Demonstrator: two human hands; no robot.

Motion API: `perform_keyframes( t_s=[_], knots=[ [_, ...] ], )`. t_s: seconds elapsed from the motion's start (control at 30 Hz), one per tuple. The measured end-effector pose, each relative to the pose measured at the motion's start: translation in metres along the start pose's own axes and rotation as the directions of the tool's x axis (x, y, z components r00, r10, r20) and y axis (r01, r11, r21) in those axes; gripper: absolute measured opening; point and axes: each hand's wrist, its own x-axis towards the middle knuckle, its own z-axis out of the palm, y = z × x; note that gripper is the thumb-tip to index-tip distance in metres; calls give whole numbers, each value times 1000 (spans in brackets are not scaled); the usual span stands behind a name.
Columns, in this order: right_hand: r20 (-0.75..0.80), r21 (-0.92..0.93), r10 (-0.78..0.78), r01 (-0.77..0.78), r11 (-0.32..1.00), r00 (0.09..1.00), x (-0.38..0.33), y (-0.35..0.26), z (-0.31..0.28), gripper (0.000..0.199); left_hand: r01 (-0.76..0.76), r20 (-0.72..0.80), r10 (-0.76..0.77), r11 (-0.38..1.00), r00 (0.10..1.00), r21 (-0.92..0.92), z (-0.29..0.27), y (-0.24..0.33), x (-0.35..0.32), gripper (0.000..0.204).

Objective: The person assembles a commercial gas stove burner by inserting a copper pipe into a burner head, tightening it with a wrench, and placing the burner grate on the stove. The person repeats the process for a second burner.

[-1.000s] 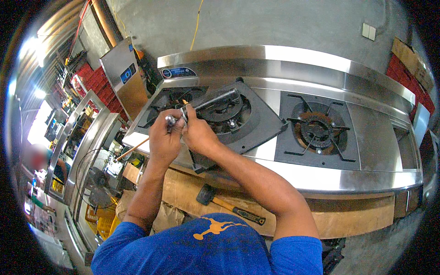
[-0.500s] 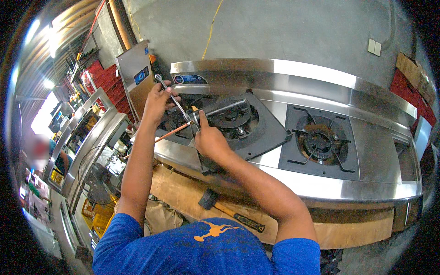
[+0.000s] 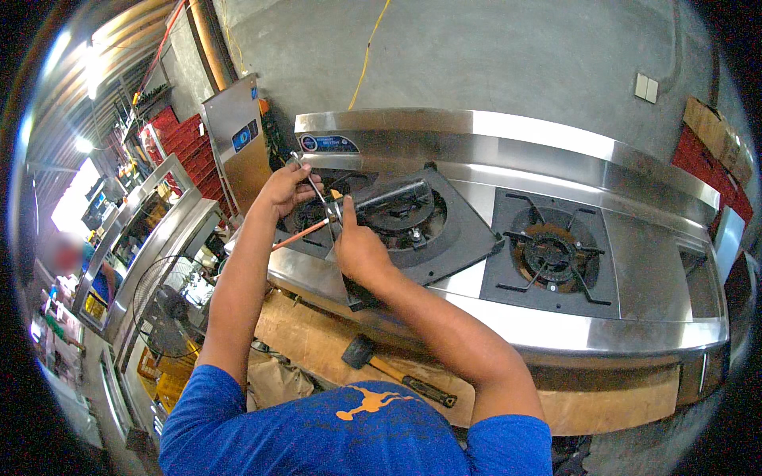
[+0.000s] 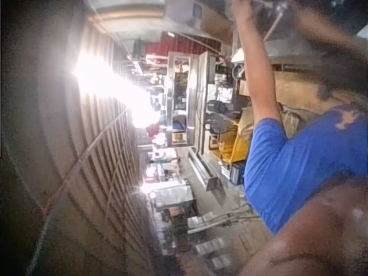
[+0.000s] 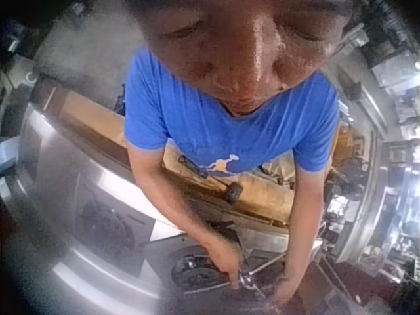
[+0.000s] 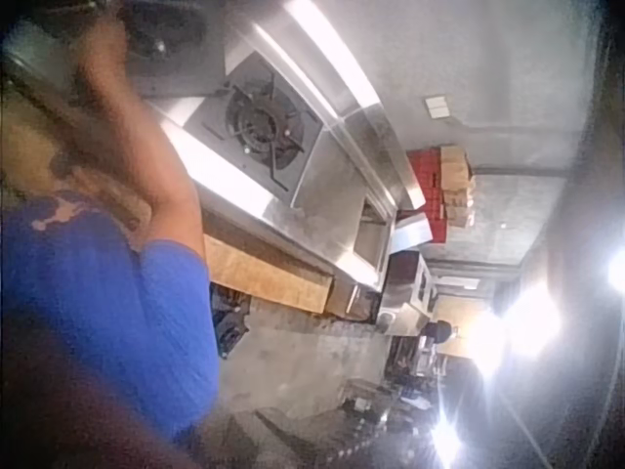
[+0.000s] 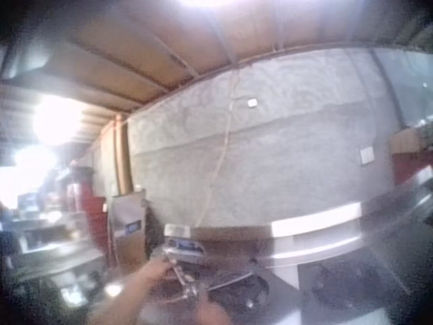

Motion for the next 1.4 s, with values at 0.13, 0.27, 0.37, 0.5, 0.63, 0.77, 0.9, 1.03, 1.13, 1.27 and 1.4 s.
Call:
perform_keyframes(
  t_s=[0.13,0.27,0.37,0.5,0.63,0.77,0.9,1.03,1.13,1.27,1.4],
  knots=[
    [3,7,-11,11,1000,1000,0,1,-1,73,46,21,-45,999,999,-3,-2,-3,7,32],
    [24,30,13,-14,999,1000,0,0,-2,73,128,32,-130,991,991,49,-5,-9,15,33],
    [15,30,3,-4,1000,1000,0,0,-2,72,264,108,-273,960,956,89,-2,-14,20,33],
    [20,51,-14,13,999,1000,0,1,-2,73,310,93,-313,950,945,44,1,-11,18,30],
    [77,-47,35,-31,998,996,2,0,-2,74,168,65,-170,985,983,28,5,-5,8,26],
    [91,-40,34,-30,999,995,4,1,-3,77,128,46,-132,988,990,82,12,-7,6,23],
    [86,-104,14,-5,995,996,5,4,-1,79,87,47,-93,989,994,119,13,-12,12,22],
    [99,-193,20,0,981,995,7,6,-1,79,44,32,-49,991,998,125,16,-13,10,22],
    [97,-204,20,1,979,995,8,9,-3,77,-51,32,47,988,998,147,25,-6,4,22],
    [92,-210,66,-46,977,994,10,8,-4,76,-126,-4,132,952,991,279,39,11,-6,20],
    [123,-259,80,-46,965,989,8,2,-12,75,-161,-9,177,915,984,369,49,22,-16,19]
  ],
)
